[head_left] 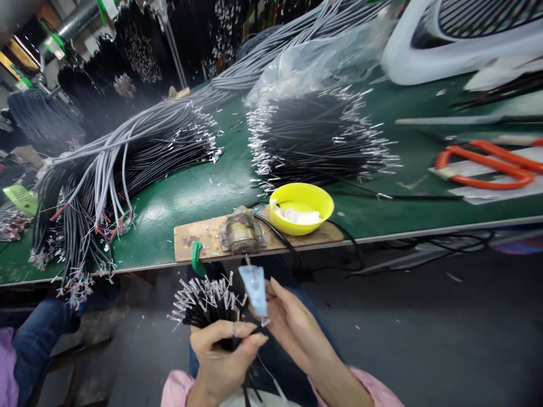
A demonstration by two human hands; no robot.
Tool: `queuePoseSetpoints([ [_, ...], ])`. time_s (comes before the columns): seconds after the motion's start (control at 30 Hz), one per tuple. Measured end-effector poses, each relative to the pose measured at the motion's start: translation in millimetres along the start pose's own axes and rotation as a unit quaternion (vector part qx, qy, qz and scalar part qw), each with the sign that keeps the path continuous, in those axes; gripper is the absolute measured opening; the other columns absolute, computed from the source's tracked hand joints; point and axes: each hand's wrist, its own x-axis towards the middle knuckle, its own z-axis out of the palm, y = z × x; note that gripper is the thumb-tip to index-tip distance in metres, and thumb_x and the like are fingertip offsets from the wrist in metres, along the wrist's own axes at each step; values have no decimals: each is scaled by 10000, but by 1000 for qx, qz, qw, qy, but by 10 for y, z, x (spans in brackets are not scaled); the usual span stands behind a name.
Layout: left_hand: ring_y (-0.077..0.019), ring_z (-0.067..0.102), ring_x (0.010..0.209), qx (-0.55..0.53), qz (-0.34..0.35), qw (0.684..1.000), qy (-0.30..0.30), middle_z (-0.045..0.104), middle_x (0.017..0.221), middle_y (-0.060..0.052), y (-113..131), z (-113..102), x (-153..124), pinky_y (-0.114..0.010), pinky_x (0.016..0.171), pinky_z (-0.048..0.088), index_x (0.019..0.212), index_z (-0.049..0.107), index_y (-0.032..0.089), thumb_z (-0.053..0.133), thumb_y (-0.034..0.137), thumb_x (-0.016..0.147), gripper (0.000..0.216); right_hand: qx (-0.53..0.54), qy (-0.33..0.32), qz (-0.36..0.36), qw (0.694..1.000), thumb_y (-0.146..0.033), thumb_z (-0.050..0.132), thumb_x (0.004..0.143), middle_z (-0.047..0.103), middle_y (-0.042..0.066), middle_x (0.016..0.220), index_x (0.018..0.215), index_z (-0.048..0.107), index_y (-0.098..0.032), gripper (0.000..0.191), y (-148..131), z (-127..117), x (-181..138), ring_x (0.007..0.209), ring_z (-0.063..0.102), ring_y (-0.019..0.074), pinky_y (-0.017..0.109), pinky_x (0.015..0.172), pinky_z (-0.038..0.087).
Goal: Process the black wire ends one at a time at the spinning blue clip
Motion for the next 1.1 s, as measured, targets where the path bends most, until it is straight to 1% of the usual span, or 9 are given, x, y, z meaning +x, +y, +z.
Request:
queuePoseSetpoints([
  [0.13,-161,651,438,5,-20,1000,-7,708,486,14,-52,-43,-62,-207,492,547,516,741,251,750,105,527,147,-110,-3,-81,991,-519,717,625,462,-34,459,508,535,-170,410,73,-160,-94,434,389,96,223,414,315],
  [0.27,-193,695,553,78,-21,996,-25,759,642,-44,-155,-125,-86,-249,600,574,674,776,203,700,190,627,90,-239,27,-193,951,-497,617,743,454,-30,478,560,565,-178,372,110,-270,-209,448,417,111,228,424,339],
  [0.4,-129,575,331,154,-73,982,-78,724,547,-40,-253,-238,-99,-213,371,505,892,764,151,657,268,704,246,-357,31,-304,883,-375,588,783,515,-12,496,656,633,-196,224,92,-227,-306,434,459,130,240,412,384],
  [0.53,-178,687,565,166,-7,971,-172,757,664,-64,-276,-268,-124,-245,627,551,741,779,166,599,179,713,183,-446,-41,-423,788,-243,647,740,510,-29,482,750,671,-207,44,81,-100,-386,443,465,137,253,442,424],
  [0.6,-190,691,619,169,10,967,-189,754,657,-66,-280,-242,-135,-257,676,530,652,764,158,557,134,702,214,-457,-67,-446,767,-196,634,754,503,-27,490,691,640,-202,64,82,-56,-422,466,474,139,256,462,431],
  [0.7,-180,650,532,171,-6,969,-177,719,560,-61,-289,-190,-147,-265,605,505,572,722,127,547,130,671,201,-460,-53,-451,763,-160,597,778,447,-33,485,572,542,-198,216,86,-40,-462,467,450,129,243,442,400],
  [0.87,-171,664,577,112,-47,989,-83,734,609,-49,-275,-166,-167,-238,611,513,603,717,143,658,146,590,60,-467,-30,-420,777,-195,562,802,441,-32,492,585,547,-192,218,113,-109,-453,452,435,119,228,414,378],
  [0.93,-137,632,511,67,-66,994,-53,709,561,-21,-279,-182,-181,-204,540,502,589,701,156,703,154,553,36,-471,-23,-398,787,-221,557,802,440,-33,482,578,554,-192,226,138,-148,-423,438,422,117,228,404,367],
  [1.1,-50,430,281,-43,-132,985,-106,499,353,68,-302,-221,-192,-148,323,358,514,631,149,649,146,586,75,-464,-35,-319,825,-283,554,783,445,-35,478,553,537,-195,247,208,-209,-366,423,408,112,224,391,357],
])
